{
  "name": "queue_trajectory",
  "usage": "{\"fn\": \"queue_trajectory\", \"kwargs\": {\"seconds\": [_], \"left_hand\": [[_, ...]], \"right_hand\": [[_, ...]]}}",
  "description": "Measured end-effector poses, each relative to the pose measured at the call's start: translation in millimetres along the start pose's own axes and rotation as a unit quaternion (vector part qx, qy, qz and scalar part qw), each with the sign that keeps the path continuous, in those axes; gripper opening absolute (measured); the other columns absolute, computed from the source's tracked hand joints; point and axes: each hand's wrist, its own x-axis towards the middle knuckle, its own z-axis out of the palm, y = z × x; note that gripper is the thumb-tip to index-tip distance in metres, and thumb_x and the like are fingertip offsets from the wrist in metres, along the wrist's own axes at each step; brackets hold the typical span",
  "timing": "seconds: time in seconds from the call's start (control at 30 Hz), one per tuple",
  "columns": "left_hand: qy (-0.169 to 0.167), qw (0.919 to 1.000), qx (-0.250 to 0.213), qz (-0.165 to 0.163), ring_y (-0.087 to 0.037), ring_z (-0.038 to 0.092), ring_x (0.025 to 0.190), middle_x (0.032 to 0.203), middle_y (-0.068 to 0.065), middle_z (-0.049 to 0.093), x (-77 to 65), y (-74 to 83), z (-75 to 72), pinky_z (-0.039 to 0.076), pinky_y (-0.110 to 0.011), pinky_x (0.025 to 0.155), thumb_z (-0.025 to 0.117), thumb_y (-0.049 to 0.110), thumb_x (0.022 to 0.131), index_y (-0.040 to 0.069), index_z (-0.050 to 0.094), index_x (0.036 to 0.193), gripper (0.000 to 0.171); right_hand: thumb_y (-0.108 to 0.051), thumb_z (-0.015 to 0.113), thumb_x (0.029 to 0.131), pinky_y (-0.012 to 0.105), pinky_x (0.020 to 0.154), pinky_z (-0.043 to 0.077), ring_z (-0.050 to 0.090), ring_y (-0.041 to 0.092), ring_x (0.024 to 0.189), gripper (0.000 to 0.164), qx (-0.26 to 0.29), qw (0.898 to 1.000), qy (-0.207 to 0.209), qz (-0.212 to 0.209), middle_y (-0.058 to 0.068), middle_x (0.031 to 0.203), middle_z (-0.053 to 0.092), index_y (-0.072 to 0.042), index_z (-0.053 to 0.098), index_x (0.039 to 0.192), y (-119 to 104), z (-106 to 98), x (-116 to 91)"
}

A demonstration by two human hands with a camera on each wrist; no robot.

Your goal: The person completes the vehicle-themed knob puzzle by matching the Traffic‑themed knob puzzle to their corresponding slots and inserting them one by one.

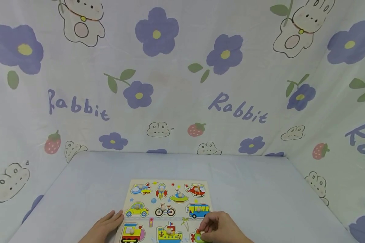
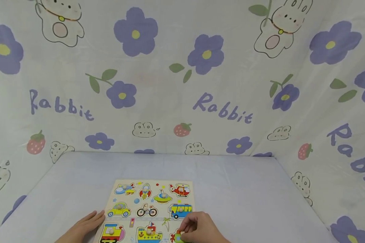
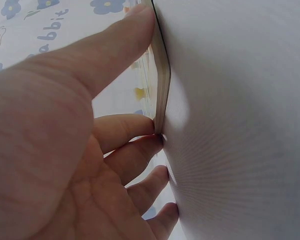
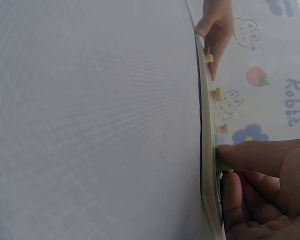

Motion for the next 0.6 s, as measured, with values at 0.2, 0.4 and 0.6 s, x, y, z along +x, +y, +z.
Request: {"fn": "queue_trajectory", "kwargs": {"seconds": [0.2, 0.4, 0.6], "left_hand": [[-0.005, 1.0, 0.005, -0.006, -0.055, 0.028, 0.135, 0.148, -0.022, 0.041, 0.9, -2.3, 0.2, 0.029, -0.071, 0.1, 0.077, 0.056, 0.077, -0.007, 0.048, 0.141, 0.094], [-0.004, 1.0, 0.002, -0.008, -0.055, 0.027, 0.135, 0.148, -0.022, 0.041, -1.0, -1.2, -0.3, 0.028, -0.072, 0.1, 0.077, 0.056, 0.077, -0.007, 0.048, 0.14, 0.094], [0.002, 0.9999, -0.005, 0.01, -0.055, 0.028, 0.134, 0.148, -0.023, 0.041, -1.2, -0.9, -1.4, 0.03, -0.072, 0.099, 0.079, 0.054, 0.076, -0.008, 0.048, 0.14, 0.094]], "right_hand": [[-0.003, 0.079, 0.077, 0.023, 0.058, 0.049, 0.056, 0.019, 0.068, 0.012, 0.001, 1.0, 0.0, 0.0, 0.006, 0.079, 0.067, -0.004, 0.07, 0.085, 2.0, 0.7, 1.3], [-0.004, 0.079, 0.078, 0.022, 0.06, 0.049, 0.056, 0.019, 0.069, 0.012, 0.003, 1.0, 0.006, 0.004, 0.006, 0.08, 0.066, -0.004, 0.07, 0.085, 1.8, 3.0, 0.7], [-0.003, 0.078, 0.079, 0.024, 0.063, 0.051, 0.058, 0.019, 0.071, 0.011, 0.006, 1.0, 0.014, 0.011, 0.006, 0.083, 0.067, -0.004, 0.072, 0.088, -0.8, 3.0, -4.1]]}}
